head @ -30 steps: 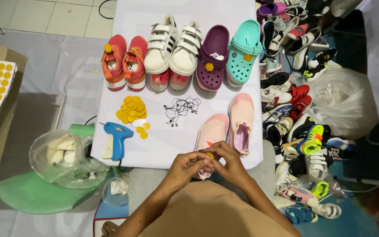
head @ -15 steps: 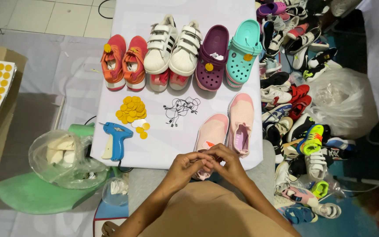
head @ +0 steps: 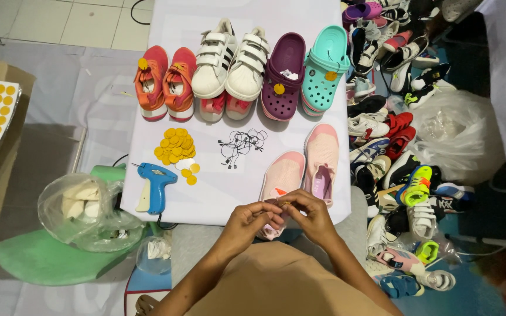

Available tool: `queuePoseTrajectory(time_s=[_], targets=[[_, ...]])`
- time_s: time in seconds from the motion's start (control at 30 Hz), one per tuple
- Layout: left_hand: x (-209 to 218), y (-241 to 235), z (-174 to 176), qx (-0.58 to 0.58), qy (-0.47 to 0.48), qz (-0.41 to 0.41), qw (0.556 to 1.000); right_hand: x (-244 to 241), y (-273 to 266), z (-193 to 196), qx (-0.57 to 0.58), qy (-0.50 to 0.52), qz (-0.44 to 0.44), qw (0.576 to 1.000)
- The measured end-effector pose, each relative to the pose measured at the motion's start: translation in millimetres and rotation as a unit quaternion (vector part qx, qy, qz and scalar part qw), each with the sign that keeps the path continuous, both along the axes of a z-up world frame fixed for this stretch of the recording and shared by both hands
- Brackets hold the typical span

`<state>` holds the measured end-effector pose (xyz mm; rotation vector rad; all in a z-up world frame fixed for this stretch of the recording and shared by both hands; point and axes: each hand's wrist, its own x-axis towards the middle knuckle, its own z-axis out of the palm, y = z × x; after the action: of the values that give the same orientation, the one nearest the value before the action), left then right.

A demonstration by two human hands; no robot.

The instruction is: The person decorates a pair of pink slip-on shoes by attaching yellow circular charms. They use a hot glue gun to apply adhesive to the charms and press them onto the shoes. The person handles the shoes, charms, and glue gun throughout the process.

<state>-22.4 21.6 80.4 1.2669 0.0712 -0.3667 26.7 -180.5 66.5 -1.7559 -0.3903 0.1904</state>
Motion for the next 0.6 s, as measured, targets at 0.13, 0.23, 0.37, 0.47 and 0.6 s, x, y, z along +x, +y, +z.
queuePoseTrajectory(time_s=[0.13, 0.23, 0.37, 0.47, 0.6], targets=[[-2.3, 0.3, -7.6, -0.007, 0.009, 0.001, 1.0, 3.5, -6.5, -9.0, 0.048, 0.05, 0.011, 0.998], [-4.1, 0.1, -12.8, -0.012, 0.016, -0.003, 1.0, 5.5, -11.0, -23.9, 0.095, 0.103, 0.01, 0.99], [-5.9, -0.1, -17.1, -0.01, 0.019, -0.017, 1.0, 8.6, -15.6, -37.0, 0.139, 0.185, -0.02, 0.973], [-6.8, 0.7, -17.6, -0.01, 0.025, -0.026, 0.999, 12.0, -17.3, -47.0, 0.125, 0.226, -0.029, 0.966], [-6.3, 0.3, -7.4, 0.005, 0.029, -0.041, 0.999, 13.0, -11.3, -51.9, 0.097, 0.255, -0.033, 0.962]])
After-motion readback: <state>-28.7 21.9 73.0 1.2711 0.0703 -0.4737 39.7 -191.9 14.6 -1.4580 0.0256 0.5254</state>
